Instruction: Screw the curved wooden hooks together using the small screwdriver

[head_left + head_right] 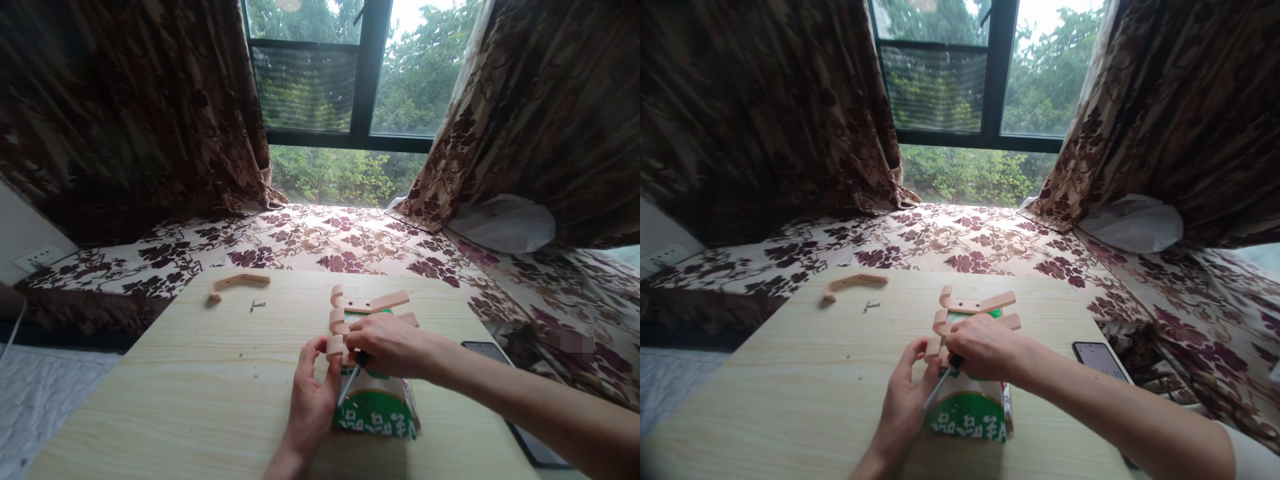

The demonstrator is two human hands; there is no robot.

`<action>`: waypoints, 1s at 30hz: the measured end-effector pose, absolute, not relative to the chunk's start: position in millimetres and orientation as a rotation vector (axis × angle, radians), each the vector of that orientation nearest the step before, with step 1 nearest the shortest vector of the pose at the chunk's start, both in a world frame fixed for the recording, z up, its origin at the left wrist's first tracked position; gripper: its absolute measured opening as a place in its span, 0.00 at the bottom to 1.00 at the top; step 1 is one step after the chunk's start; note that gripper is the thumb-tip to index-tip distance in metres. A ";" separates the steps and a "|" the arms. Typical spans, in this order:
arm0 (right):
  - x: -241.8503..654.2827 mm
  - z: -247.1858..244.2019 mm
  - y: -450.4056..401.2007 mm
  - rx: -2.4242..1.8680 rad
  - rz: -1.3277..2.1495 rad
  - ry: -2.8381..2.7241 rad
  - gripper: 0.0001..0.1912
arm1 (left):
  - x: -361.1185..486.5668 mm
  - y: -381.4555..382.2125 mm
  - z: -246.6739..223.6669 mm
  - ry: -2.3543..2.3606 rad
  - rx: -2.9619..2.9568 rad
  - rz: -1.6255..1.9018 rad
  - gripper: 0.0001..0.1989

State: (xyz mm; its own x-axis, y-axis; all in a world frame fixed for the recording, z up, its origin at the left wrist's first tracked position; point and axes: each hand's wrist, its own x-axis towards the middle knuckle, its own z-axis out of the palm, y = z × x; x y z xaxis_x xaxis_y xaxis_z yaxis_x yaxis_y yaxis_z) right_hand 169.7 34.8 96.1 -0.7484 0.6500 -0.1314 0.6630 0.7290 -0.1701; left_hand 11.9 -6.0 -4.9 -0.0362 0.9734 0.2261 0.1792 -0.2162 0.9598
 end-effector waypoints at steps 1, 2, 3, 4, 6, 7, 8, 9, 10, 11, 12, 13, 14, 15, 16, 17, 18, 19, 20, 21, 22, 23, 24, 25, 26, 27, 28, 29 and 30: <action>170.4 97.2 35.0 1.059 -0.334 2.876 0.06 | 11.6 -6.2 -4.9 1.272 1.491 1.333 0.14; 171.6 98.8 35.2 1.034 -0.346 2.898 0.06 | 11.3 -6.4 -5.0 1.278 1.501 1.336 0.13; 173.2 101.0 35.4 1.017 -0.354 2.932 0.06 | 11.0 -6.6 -5.2 1.284 1.509 1.338 0.13; 175.2 103.3 35.6 1.004 -0.364 2.977 0.07 | 10.9 -6.8 -5.6 1.291 1.516 1.339 0.12; 179.7 106.9 36.4 0.991 -0.386 3.063 0.08 | 11.0 -7.0 -6.9 1.304 1.527 1.344 0.12; 182.0 107.6 36.9 0.985 -0.397 3.087 0.08 | 11.1 -7.0 -7.8 1.309 1.532 1.349 0.12; 184.1 107.1 37.4 0.978 -0.405 3.094 0.08 | 11.3 -6.9 -8.8 1.313 1.535 1.355 0.12; 185.9 105.6 37.7 0.977 -0.403 3.086 0.08 | 11.6 -6.8 -9.8 1.316 1.539 1.360 0.12; 187.4 103.1 37.8 0.984 -0.390 3.069 0.08 | 11.8 -6.8 -10.7 1.317 1.544 1.365 0.12; 188.5 100.0 37.8 0.998 -0.370 3.053 0.08 | 11.9 -6.7 -11.5 1.316 1.549 1.369 0.12; 189.3 96.7 37.5 1.008 -0.349 3.038 0.08 | 12.1 -6.8 -12.1 1.314 1.554 1.372 0.11; 189.7 93.7 37.0 1.010 -0.332 3.029 0.08 | 12.3 -6.9 -12.4 1.310 1.559 1.374 0.11; 189.7 91.2 36.5 1.005 -0.315 3.024 0.08 | 12.4 -7.0 -12.5 1.305 1.563 1.375 0.11; 189.3 89.4 35.9 0.993 -0.299 3.020 0.07 | 12.7 -7.2 -12.4 1.301 1.566 1.376 0.10; 188.7 88.5 35.4 0.979 -0.285 3.017 0.08 | 12.9 -7.3 -12.2 1.296 1.566 1.376 0.10; 187.7 88.3 35.0 0.962 -0.272 3.013 0.08 | 13.2 -7.4 -11.9 1.294 1.564 1.375 0.10; 186.4 88.6 34.6 0.944 -0.262 3.007 0.08 | 13.6 -7.4 -11.6 1.291 1.562 1.373 0.10; 185.0 89.1 34.4 0.927 -0.252 3.000 0.07 | 13.9 -7.4 -11.4 1.289 1.561 1.372 0.10; 183.4 89.5 34.3 0.911 -0.245 2.992 0.07 | 14.1 -7.4 -11.3 1.286 1.560 1.371 0.10; 181.9 89.7 34.4 0.897 -0.239 2.985 0.07 | 14.2 -7.4 -11.2 1.283 1.560 1.371 0.10; 180.6 89.5 34.5 0.885 -0.235 2.982 0.07 | 14.2 -7.6 -11.2 1.280 1.561 1.372 0.10; 179.4 88.9 34.6 0.874 -0.235 2.981 0.07 | 14.1 -7.8 -11.1 1.277 1.562 1.373 0.10; 178.5 88.1 34.8 0.869 -0.237 2.983 0.07 | 14.0 -8.2 -11.0 1.276 1.563 1.375 0.10; 177.9 87.3 35.0 0.869 -0.239 2.984 0.07 | 13.9 -8.6 -10.8 1.277 1.563 1.376 0.10; 177.6 86.5 35.0 0.870 -0.244 2.984 0.07 | 13.9 -9.0 -10.5 1.280 1.561 1.378 0.10; 177.5 85.9 34.8 0.872 -0.254 2.983 0.07 | 14.1 -9.3 -10.0 1.285 1.560 1.379 0.10; 177.7 85.7 34.3 0.879 -0.266 2.978 0.07 | 14.6 -9.3 -9.5 1.291 1.557 1.380 0.10; 178.1 85.8 33.4 0.893 -0.278 2.973 0.07 | 15.1 -9.0 -9.1 1.298 1.555 1.380 0.10; 178.8 86.3 32.2 0.911 -0.287 2.970 0.08 | 15.8 -8.5 -8.7 1.306 1.554 1.379 0.10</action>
State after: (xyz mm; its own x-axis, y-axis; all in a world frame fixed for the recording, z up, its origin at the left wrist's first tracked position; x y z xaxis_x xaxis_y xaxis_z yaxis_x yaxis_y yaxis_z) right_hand 178.8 32.2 86.3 -0.8292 0.5540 -0.0746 0.5580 0.8124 -0.1689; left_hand 15.8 -8.5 -8.7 -0.0621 0.9541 0.2931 0.2406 -0.2707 0.9321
